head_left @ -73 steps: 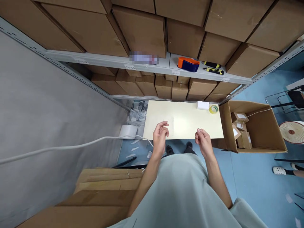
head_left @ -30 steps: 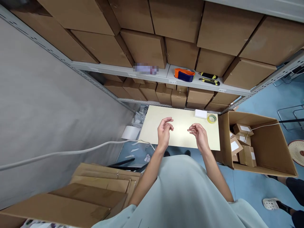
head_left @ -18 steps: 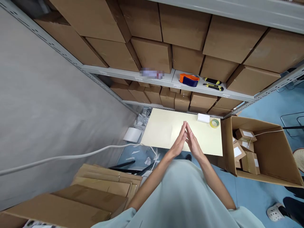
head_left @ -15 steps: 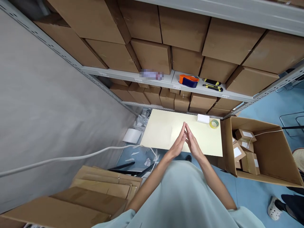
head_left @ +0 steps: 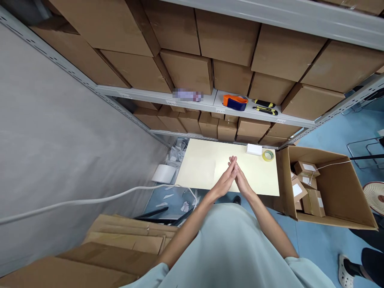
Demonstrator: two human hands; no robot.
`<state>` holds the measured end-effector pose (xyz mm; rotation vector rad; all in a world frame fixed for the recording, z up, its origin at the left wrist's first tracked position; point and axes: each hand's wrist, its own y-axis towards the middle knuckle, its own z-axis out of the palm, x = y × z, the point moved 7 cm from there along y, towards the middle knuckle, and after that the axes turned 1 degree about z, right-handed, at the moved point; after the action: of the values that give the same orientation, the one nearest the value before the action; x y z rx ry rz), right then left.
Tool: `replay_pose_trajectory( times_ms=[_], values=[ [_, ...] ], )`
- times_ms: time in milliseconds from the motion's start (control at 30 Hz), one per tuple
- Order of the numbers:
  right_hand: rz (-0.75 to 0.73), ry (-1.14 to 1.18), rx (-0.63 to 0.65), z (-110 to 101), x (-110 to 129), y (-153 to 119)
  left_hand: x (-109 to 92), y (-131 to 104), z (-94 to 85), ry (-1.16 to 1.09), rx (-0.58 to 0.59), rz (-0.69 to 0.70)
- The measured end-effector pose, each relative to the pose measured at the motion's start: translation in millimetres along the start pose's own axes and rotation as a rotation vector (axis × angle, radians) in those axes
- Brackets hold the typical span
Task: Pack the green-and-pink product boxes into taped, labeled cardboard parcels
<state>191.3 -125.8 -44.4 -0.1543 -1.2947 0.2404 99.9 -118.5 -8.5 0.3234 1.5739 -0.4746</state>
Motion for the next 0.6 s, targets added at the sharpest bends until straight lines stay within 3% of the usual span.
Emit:
replay_pose_trajectory(
  times_ms=[367, 600],
  values=[
    [-0.027, 0.010, -0.031, 5.2, -17.9, -2.8, 29.0, -5.6, 31.1, 0.056, -0.092, 0.055],
    [-0.048, -0.098, 0.001, 12.3, -29.8, -16.5, 25.6, 3.6, 12.1, -0.036, -0.181, 0.010]
  ],
)
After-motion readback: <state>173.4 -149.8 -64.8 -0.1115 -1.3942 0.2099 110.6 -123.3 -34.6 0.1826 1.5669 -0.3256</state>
